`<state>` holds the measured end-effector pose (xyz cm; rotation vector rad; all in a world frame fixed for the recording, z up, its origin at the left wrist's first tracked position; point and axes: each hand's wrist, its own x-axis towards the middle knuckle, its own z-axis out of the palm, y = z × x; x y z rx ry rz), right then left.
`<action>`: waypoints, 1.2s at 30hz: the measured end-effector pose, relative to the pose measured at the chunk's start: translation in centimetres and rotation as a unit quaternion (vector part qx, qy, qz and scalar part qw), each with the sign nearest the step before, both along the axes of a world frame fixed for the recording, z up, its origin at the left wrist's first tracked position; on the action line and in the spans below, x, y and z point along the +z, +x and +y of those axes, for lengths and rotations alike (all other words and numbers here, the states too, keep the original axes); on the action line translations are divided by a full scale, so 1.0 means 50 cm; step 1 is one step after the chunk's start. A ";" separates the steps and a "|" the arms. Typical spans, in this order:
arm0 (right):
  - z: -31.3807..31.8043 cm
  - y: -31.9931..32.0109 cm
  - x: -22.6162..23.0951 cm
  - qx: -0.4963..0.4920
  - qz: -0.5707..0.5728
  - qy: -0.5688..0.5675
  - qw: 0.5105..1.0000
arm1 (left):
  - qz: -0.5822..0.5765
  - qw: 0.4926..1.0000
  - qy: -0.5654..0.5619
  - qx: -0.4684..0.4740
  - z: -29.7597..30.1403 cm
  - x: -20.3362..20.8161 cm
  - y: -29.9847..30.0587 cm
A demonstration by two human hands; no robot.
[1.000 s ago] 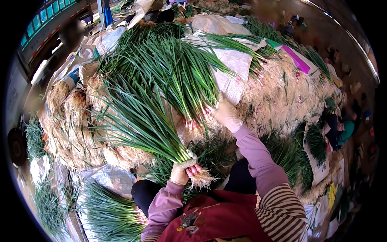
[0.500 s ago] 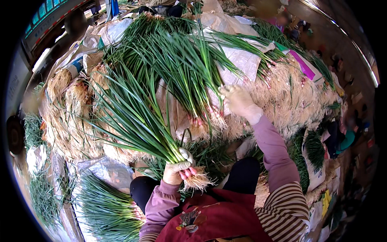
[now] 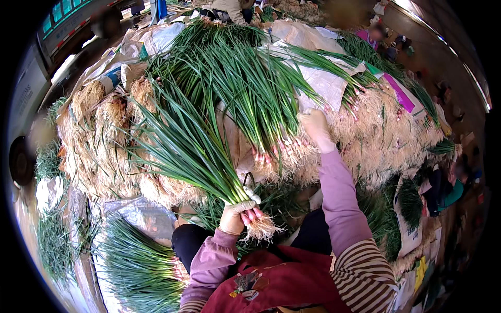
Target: The person gathers stalks of green onions by hand, bundles them together, and places them onto a large pile before organizing the pile and laying out a mesh bag.
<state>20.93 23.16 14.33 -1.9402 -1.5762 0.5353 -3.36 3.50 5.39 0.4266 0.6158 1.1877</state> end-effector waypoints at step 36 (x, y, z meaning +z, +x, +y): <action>-0.200 -0.096 -0.057 0.152 0.025 -0.086 0.984 | 0.018 0.996 -0.052 -0.071 -0.009 -0.017 -0.001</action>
